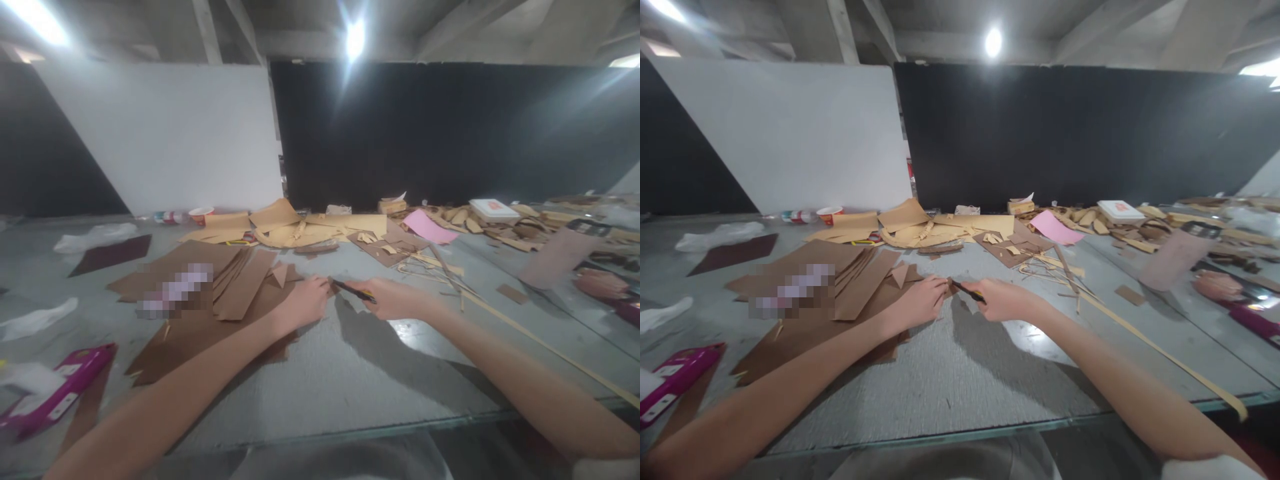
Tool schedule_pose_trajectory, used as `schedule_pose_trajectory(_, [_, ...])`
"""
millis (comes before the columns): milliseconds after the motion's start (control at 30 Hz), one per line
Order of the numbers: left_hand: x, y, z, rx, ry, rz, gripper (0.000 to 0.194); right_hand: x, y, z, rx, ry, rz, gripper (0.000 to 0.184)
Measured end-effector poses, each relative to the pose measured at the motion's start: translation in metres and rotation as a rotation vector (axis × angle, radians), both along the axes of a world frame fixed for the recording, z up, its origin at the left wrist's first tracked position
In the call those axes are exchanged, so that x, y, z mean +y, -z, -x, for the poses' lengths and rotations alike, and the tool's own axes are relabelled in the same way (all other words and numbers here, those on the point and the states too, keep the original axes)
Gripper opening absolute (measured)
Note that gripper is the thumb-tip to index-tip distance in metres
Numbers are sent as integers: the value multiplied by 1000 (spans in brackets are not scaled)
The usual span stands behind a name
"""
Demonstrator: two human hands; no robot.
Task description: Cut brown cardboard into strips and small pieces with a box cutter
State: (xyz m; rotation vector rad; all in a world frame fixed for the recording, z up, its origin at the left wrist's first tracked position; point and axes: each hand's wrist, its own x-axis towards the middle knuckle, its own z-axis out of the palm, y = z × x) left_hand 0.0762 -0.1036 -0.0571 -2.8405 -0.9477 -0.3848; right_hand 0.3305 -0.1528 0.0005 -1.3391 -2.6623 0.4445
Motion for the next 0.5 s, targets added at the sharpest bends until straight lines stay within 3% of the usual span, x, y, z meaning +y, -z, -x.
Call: schedule_pose_trajectory(500, [-3, -4, 1, 27, 0, -14, 22, -12, -7, -9, -92, 24, 16, 78])
